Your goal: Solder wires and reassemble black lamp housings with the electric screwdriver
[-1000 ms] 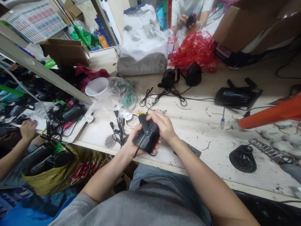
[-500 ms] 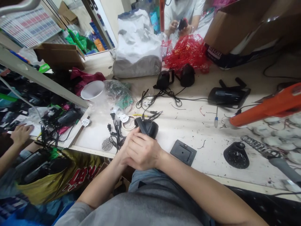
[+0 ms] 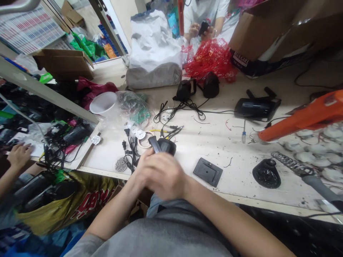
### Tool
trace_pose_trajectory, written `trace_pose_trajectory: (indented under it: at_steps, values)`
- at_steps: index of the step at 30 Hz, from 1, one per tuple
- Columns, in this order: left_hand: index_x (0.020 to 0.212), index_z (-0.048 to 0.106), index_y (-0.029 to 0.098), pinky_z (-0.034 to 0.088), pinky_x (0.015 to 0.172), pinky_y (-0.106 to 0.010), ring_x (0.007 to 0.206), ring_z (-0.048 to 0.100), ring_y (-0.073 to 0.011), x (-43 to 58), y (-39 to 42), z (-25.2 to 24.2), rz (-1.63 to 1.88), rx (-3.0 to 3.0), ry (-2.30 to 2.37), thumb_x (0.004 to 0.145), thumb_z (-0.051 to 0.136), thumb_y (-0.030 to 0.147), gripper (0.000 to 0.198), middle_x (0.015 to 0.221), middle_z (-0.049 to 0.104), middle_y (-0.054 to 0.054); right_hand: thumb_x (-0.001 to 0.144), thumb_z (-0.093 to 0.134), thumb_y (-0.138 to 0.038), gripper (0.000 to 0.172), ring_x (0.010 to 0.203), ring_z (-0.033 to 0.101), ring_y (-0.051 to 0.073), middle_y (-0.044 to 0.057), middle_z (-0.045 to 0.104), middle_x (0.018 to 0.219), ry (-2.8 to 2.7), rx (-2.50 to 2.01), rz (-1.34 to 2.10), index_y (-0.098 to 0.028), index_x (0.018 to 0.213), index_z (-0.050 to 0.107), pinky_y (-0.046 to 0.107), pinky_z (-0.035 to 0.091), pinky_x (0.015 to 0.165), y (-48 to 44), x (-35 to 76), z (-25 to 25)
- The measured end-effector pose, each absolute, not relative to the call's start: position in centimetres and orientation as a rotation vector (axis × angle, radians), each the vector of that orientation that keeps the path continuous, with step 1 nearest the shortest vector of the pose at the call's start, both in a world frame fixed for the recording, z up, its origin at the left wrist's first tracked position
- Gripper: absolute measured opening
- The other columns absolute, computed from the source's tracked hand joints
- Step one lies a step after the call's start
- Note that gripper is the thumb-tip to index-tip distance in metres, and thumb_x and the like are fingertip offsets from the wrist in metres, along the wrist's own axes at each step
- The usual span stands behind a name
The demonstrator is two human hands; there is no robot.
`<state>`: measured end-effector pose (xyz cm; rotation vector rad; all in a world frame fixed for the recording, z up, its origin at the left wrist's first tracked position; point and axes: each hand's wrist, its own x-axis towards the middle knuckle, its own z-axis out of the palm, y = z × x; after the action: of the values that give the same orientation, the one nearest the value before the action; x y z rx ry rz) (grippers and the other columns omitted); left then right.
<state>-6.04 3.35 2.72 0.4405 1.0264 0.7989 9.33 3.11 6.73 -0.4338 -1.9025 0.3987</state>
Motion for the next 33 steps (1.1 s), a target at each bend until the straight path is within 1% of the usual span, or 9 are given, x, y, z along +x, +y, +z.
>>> trace_pose_trajectory:
  at_steps: [2,5,9,12,19,25,27,30,33]
  values:
    - [0.085,0.064,0.014,0.060,0.070,-0.037,0.070,0.071,-0.0250,-6.1,3.6,3.4,0.748,0.404,0.916,0.068,0.071,0.063,0.052,0.067,0.069,-0.005,0.102,0.043,-0.029,0.029,0.099,0.068,0.020,0.006,0.074,0.099,-1.647,-0.705,0.599,-0.024,0.100,0.072,0.039,0.055,0.091,4.6,10.5,6.7]
    - [0.098,0.065,0.009,0.059,0.076,-0.047,0.079,0.073,-0.0328,-5.6,3.7,4.5,0.638,0.430,0.782,0.058,0.077,0.063,0.068,0.079,0.074,-0.013,0.101,0.045,-0.048,0.041,0.100,0.068,0.023,0.007,0.074,0.098,-1.392,-0.894,1.085,-0.022,0.090,0.074,0.042,0.053,0.095,6.9,11.3,5.5]
    - [0.111,0.062,0.016,0.051,0.099,-0.049,0.109,0.067,-0.0361,-4.3,2.5,6.1,0.876,0.986,1.238,0.048,0.088,0.040,0.072,0.105,0.073,-0.010,0.095,0.048,-0.063,0.049,0.108,0.069,0.025,0.007,0.075,0.109,-1.190,-0.836,1.475,-0.021,0.097,0.073,0.042,0.052,0.102,7.6,11.3,4.1]
    - [0.116,0.057,0.019,0.047,0.105,-0.051,0.116,0.063,-0.0375,-3.6,1.3,6.6,0.948,1.383,1.603,0.044,0.087,0.032,0.079,0.115,0.069,-0.011,0.092,0.052,-0.066,0.050,0.109,0.068,0.025,0.007,0.075,0.112,-1.260,-0.918,1.446,-0.022,0.102,0.073,0.041,0.052,0.102,6.8,12.3,4.4]
    - [0.116,0.053,0.022,0.052,0.096,-0.047,0.108,0.066,-0.0347,-2.8,0.2,5.6,0.869,1.429,1.631,0.051,0.086,0.033,0.074,0.112,0.069,-0.010,0.082,0.070,-0.059,0.052,0.117,0.067,0.028,0.009,0.072,0.124,-1.655,-1.072,1.383,-0.024,0.121,0.070,0.047,0.051,0.104,5.5,15.2,5.0]
    - [0.120,0.053,0.024,0.052,0.094,-0.044,0.107,0.067,-0.0320,-2.6,0.7,6.1,0.751,1.385,1.584,0.055,0.090,0.044,0.077,0.113,0.069,-0.007,0.076,0.074,-0.053,0.042,0.098,0.072,0.027,0.009,0.077,0.108,-1.556,-1.224,1.378,-0.022,0.104,0.076,0.046,0.056,0.095,6.1,14.4,4.4]
    - [0.121,0.054,0.025,0.049,0.100,-0.045,0.113,0.064,-0.0325,-3.0,1.0,6.6,0.766,1.396,1.529,0.055,0.091,0.045,0.079,0.118,0.069,-0.008,0.073,0.075,-0.057,0.045,0.096,0.073,0.028,0.009,0.078,0.104,-1.484,-1.283,1.387,-0.022,0.100,0.077,0.046,0.057,0.094,6.6,14.3,4.3]
    - [0.125,0.054,0.023,0.044,0.108,-0.048,0.122,0.060,-0.0331,-3.6,1.3,7.3,0.833,1.421,1.528,0.054,0.093,0.043,0.084,0.127,0.065,-0.010,0.071,0.071,-0.069,0.052,0.107,0.071,0.033,0.009,0.078,0.106,-1.418,-1.367,1.362,-0.023,0.095,0.078,0.050,0.053,0.103,7.4,14.5,4.5]
    - [0.120,0.055,0.020,0.045,0.105,-0.048,0.119,0.060,-0.0334,-3.8,1.4,7.4,0.811,1.398,1.621,0.053,0.093,0.043,0.080,0.124,0.065,-0.012,0.077,0.058,-0.080,0.067,0.124,0.063,0.036,0.009,0.074,0.123,-1.509,-1.319,1.376,-0.026,0.111,0.076,0.055,0.044,0.113,7.7,15.0,4.7]
